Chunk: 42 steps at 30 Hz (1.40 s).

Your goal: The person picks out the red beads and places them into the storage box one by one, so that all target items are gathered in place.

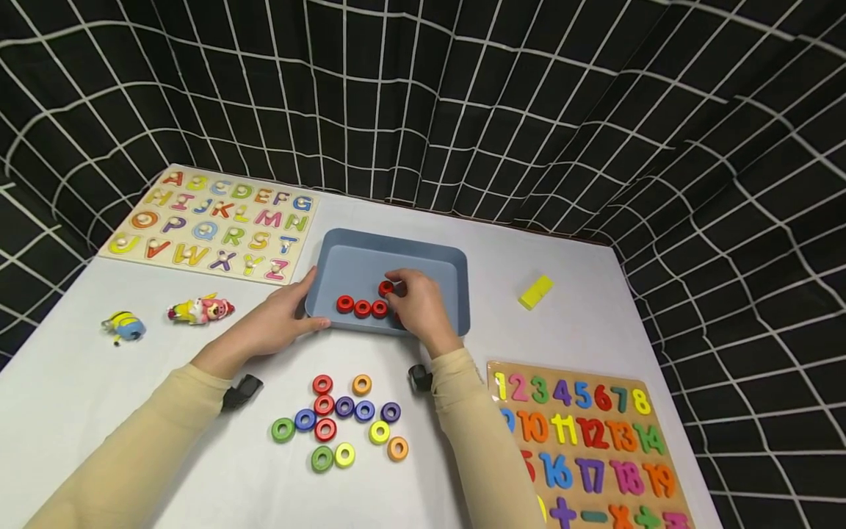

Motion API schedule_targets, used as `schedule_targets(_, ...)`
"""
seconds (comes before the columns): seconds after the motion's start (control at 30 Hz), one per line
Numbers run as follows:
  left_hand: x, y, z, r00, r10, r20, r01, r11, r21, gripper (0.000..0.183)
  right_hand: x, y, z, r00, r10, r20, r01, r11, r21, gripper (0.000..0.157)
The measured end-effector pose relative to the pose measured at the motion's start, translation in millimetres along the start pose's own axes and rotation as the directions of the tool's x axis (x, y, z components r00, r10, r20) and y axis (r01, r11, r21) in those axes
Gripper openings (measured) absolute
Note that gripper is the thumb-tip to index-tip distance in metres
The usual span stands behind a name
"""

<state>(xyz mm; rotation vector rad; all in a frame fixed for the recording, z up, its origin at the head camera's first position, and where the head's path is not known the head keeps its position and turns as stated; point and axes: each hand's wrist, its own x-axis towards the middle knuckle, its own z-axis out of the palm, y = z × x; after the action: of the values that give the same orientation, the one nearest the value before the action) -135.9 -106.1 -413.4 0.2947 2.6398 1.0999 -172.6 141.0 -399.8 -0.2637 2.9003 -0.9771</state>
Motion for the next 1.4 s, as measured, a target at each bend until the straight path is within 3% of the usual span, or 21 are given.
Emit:
schedule_targets(0.23, -0.7, 1.0, -0.1, 1.000, -0.010, 0.005, 0.010, 1.000, -0.004, 0.098, -13, -13, -2.9, 0.996, -0.086, -0.027, 0.088, 0.993, 0.077, 0.031)
schedule_targets(0.4, -0.2, 0.8, -1.0, 1.000, -0.006, 0.008, 0.006, 1.000, 0.007, 0.098, -30, -29, -5.4, 0.972, -0.232, -0.035, 0.234, 0.961, 0.144, 0.025)
schedule_targets(0.47, -0.2, -0.1, -1.3, 1.000, -0.002, 0.004, 0.002, 1.000, 0.019, 0.098, -39, -35, -3.6, 0.957, -0.289, 0.024, 0.281, 0.944, 0.171, 0.023)
schedule_targets(0.53, -0.2, -0.9, -1.1, 1.000, 0.002, 0.001, -0.002, 1.000, 0.026, 0.098, -47, -41, 0.2, 0.935, -0.328, 0.138, 0.303, 0.937, 0.173, 0.022)
schedule_targets(0.6, -0.3, -1.5, -1.1, 1.000, 0.004, 0.000, -0.004, 0.999, 0.033, 0.098, -55, -44, 5.7, 0.892, -0.351, 0.283, 0.324, 0.936, 0.139, 0.024)
schedule_targets(0.73, -0.3, -1.4, -1.1, 1.000, 0.002, 0.006, -0.002, 0.999, 0.037, 0.098, -66, -48, 17.3, 0.763, -0.395, 0.512, 0.439, 0.898, 0.039, 0.037)
schedule_targets(0.83, -0.8, -0.4, -1.3, 1.000, -0.011, 0.011, 0.010, 0.999, 0.044, 0.098, -69, -49, 24.0, 0.674, -0.451, 0.585, 0.538, 0.842, 0.029, 0.045)
schedule_targets(0.9, -1.2, -0.1, -1.2, 1.000, -0.017, 0.014, 0.017, 0.999, 0.046, 0.098, -71, -50, 27.0, 0.638, -0.481, 0.601, 0.587, 0.809, 0.025, 0.045)
schedule_targets(0.93, -1.1, -0.3, -1.2, 1.000, -0.018, 0.015, 0.017, 0.999, 0.046, 0.098, -72, -50, 28.2, 0.630, -0.489, 0.603, 0.604, 0.797, 0.016, 0.044)
schedule_targets(1.0, -1.1, 0.0, -1.2, 1.000, -0.018, 0.015, 0.017, 0.999, 0.041, 0.098, -72, -50, 30.3, 0.630, -0.491, 0.601, 0.618, 0.786, -0.006, 0.036)
schedule_targets(1.1, -0.5, -0.4, -0.9, 1.000, -0.013, 0.014, 0.012, 0.999, 0.035, 0.098, -73, -51, 31.6, 0.666, -0.457, 0.589, 0.593, 0.804, -0.046, 0.027)
schedule_targets(1.27, 0.0, -0.5, -0.6, 1.000, -0.011, 0.011, 0.011, 0.999, 0.037, 0.098, -73, -52, 23.8, 0.762, -0.371, 0.531, 0.472, 0.879, -0.062, 0.030)
schedule_targets(1.4, -0.2, -1.2, -0.3, 1.000, -0.012, 0.005, 0.012, 0.999, 0.042, 0.098, -70, -46, 6.7, 0.854, -0.328, 0.403, 0.365, 0.931, -0.016, 0.032)
